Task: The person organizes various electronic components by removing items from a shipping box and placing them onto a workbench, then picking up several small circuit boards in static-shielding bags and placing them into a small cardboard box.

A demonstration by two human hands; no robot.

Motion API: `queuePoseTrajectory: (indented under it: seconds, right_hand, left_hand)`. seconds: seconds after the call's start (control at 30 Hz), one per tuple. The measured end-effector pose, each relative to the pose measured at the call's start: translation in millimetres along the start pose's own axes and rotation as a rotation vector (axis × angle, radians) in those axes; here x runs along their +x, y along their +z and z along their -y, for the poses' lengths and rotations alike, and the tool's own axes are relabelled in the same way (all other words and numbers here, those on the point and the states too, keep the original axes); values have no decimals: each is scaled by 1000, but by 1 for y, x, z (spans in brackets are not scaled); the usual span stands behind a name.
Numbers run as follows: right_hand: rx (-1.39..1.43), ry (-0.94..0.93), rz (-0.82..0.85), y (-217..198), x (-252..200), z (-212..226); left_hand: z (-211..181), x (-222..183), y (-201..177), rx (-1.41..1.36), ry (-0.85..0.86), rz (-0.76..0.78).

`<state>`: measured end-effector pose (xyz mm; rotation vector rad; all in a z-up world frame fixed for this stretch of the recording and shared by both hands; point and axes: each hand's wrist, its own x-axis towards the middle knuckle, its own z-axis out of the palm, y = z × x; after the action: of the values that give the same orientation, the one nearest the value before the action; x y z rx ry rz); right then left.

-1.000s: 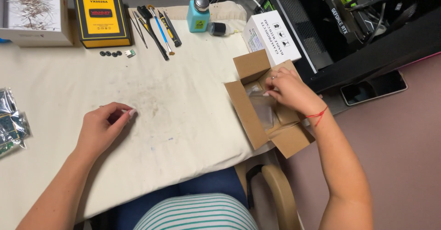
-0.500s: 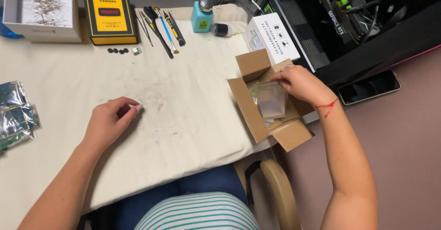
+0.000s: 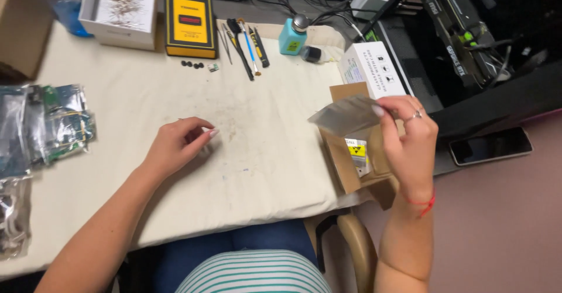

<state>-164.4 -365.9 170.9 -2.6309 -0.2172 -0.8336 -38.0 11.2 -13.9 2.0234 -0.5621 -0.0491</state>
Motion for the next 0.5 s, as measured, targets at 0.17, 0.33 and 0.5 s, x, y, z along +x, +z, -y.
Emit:
queuePoseTrajectory:
  seconds: [0.17, 0.33, 0.5]
  right_hand:
    - [447, 170, -131, 90, -14, 61]
    - [685, 332, -70, 186, 3, 71]
    - [948, 539, 162, 236, 30, 82]
  left_hand:
    - [1, 3, -8, -155, 100, -100]
    - [19, 8, -12, -410, 176, -188]
    - [6, 5, -14, -171, 244, -327]
